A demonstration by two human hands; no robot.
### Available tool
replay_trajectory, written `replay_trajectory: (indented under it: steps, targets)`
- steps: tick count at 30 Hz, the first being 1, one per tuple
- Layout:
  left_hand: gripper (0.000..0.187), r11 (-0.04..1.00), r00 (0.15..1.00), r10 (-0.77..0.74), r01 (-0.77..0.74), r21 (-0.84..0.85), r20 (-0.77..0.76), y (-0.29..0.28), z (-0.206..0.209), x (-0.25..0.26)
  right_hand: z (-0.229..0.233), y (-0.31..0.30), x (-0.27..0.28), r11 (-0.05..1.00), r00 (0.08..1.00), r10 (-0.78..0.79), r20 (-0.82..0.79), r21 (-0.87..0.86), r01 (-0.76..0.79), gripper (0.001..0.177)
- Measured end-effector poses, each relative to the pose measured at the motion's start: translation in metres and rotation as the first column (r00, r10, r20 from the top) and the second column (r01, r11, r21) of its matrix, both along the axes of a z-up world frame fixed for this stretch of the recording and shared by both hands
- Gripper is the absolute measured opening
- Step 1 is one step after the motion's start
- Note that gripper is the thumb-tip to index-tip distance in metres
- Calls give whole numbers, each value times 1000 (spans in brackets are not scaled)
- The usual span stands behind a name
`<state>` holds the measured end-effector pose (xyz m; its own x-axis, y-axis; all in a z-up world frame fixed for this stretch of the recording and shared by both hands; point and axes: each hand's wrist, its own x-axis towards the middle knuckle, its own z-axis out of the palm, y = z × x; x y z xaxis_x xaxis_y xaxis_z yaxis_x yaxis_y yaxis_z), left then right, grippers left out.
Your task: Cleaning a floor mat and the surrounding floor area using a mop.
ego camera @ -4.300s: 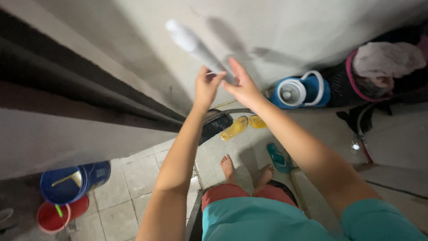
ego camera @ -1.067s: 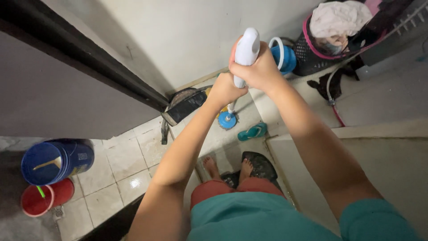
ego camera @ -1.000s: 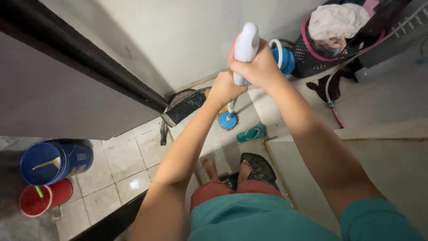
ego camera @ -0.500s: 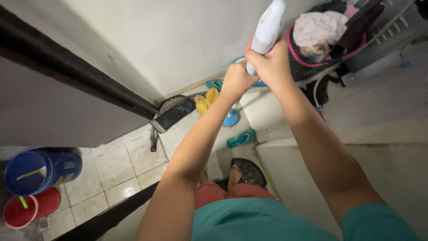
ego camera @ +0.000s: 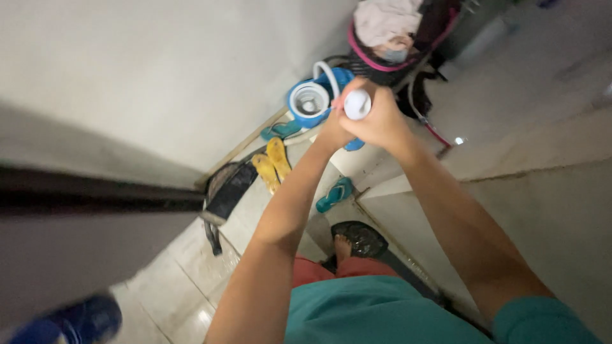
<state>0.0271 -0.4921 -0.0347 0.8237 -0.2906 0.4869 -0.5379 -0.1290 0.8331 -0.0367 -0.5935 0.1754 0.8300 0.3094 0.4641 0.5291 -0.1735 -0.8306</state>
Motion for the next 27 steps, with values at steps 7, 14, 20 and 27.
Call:
replay_trajectory:
  steps: [7,14,20,27]
  targets:
    - [30,906,919,-236,325,271,-315,36,-3,11,-14,37,-16,952,936,-305,-175,-76,297,16]
    - [19,826,875,-445,484,289,-192,99,60,-1,11,99,-37,919,891,-391,-231,-142,367,17]
    - [14,791,824,-550,567,231,-139,94,43,9,-10,111,-39,857,818,-514,-256,-177,483,19]
    - [21,774,786,-573,612,160,-233,53,-2,34,-27,86,-21,788,753,-616,-232,-195,584,22]
